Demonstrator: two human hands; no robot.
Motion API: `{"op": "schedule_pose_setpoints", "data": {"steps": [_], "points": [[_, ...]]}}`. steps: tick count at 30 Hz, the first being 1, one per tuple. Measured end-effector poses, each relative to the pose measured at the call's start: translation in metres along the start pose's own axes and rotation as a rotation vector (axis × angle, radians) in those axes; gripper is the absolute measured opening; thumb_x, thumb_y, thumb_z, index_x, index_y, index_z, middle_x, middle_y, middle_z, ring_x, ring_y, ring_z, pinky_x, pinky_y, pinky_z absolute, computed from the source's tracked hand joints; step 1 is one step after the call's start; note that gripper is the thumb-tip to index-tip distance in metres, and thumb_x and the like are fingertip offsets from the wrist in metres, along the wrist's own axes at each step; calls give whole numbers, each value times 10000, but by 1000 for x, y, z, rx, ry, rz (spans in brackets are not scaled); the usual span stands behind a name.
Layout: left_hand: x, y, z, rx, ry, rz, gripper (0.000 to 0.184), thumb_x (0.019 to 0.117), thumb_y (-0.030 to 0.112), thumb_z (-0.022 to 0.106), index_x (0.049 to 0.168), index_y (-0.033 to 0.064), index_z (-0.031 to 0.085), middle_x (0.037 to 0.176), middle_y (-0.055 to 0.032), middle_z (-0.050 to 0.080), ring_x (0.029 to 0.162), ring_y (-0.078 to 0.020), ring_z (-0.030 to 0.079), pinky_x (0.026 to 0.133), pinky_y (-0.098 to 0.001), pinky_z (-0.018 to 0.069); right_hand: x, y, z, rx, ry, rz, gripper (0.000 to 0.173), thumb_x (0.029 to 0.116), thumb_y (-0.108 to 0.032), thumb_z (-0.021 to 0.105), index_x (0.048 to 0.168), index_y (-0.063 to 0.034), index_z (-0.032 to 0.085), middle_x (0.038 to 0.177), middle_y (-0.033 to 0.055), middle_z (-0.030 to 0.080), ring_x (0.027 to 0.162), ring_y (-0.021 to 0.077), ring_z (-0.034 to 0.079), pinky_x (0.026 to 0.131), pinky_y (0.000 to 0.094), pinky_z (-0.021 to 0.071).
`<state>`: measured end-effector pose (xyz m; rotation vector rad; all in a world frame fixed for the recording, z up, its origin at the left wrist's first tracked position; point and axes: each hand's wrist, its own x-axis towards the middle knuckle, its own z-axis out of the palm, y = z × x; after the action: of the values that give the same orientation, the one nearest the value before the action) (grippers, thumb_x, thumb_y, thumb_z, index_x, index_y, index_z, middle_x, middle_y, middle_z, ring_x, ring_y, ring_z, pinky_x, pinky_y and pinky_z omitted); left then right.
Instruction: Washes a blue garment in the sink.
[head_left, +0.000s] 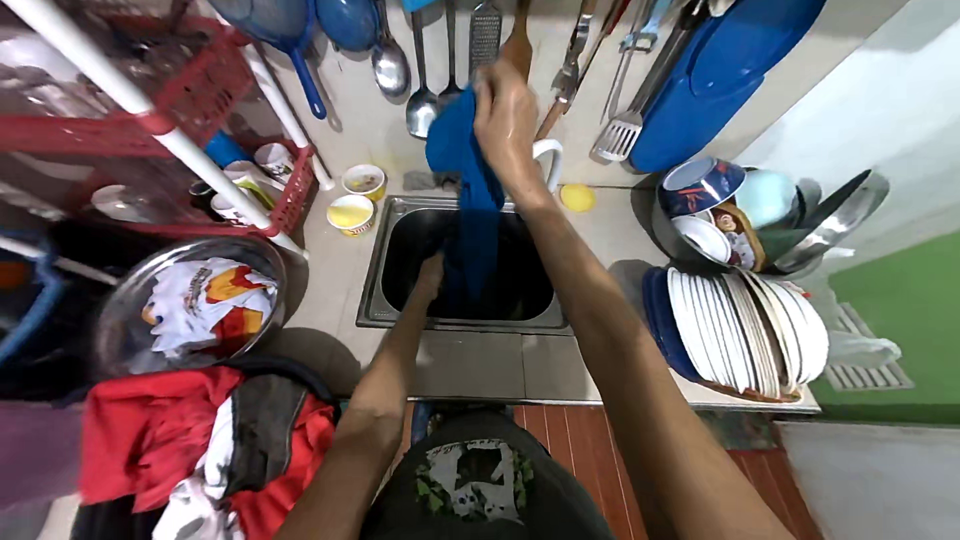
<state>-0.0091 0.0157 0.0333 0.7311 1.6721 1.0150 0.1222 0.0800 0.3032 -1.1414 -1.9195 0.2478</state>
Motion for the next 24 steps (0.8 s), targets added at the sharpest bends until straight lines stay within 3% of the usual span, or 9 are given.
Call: {"op": "schedule_pose_setpoints", "data": {"steps": [3,6,9,11,14,19,21,23,24], "points": [[-3,33,-11,-261,20,-60,522,1106,425,351,1437,43,480,1383,-207,541,1201,-329,561,959,-532,494,-48,36,47,-131,-455,57,307,1061,-117,464,1232,71,636,1227,295,650,1183,441,630,1001,578,501],[-7,53,-11,-442,-9,-31,447,1106,370,323,1348,38,498,1180,-164,606,993,-262,613,830,-460,535,-100,69,68,-259,-826,189,318,1028,-150,566,1243,77,629,1309,309,602,1253,473,573,1004,636,471],[-12,60,-1,-533,-51,-17,389,1104,338,328,1279,39,504,1052,-134,615,883,-229,622,767,-418,549,-153,104,79,-286,-990,334,328,945,-94,674,1230,68,648,1303,308,614,1230,497,579,982,697,455],[-21,76,8,-537,-96,11,356,1098,332,349,1217,43,520,990,-116,610,841,-211,618,752,-403,550,-177,131,93,-232,-1064,368,509,896,-120,753,1350,40,586,1367,301,579,1279,490,546,1035,692,425],[-44,110,20,-488,-170,102,344,1100,325,371,1192,41,543,943,-89,630,799,-176,626,737,-370,558,-202,155,108,42,-957,365,709,908,-246,784,1481,26,468,1437,292,536,1354,438,509,1134,609,386],[-56,150,18,-763,-262,210,237,1098,222,364,1061,66,538,834,-34,624,723,-104,638,697,-253,572,-194,146,91,411,-535,407,454,946,-85,688,1360,66,579,1300,273,639,1220,358,629,1079,492,483],[-30,122,15,-800,-82,149,362,1096,299,296,1029,42,542,788,-89,626,655,-153,622,626,-297,558,-195,139,89,513,-375,464,383,984,-121,659,1309,77,613,1237,268,671,1164,333,658,1051,471,499],[-20,61,19,-607,-71,-19,588,1093,487,232,1311,4,486,1094,-177,597,918,-261,594,822,-432,502,-202,142,95,602,-272,581,393,1000,-224,663,1262,68,643,1203,253,685,1141,318,663,1040,478,501],[-23,34,30,-478,-80,-70,664,1075,565,234,1346,16,491,1163,-176,594,987,-274,591,858,-453,494,-205,147,100,634,-266,645,418,995,-264,676,1254,64,647,1199,251,684,1136,320,659,1035,489,498]]}}
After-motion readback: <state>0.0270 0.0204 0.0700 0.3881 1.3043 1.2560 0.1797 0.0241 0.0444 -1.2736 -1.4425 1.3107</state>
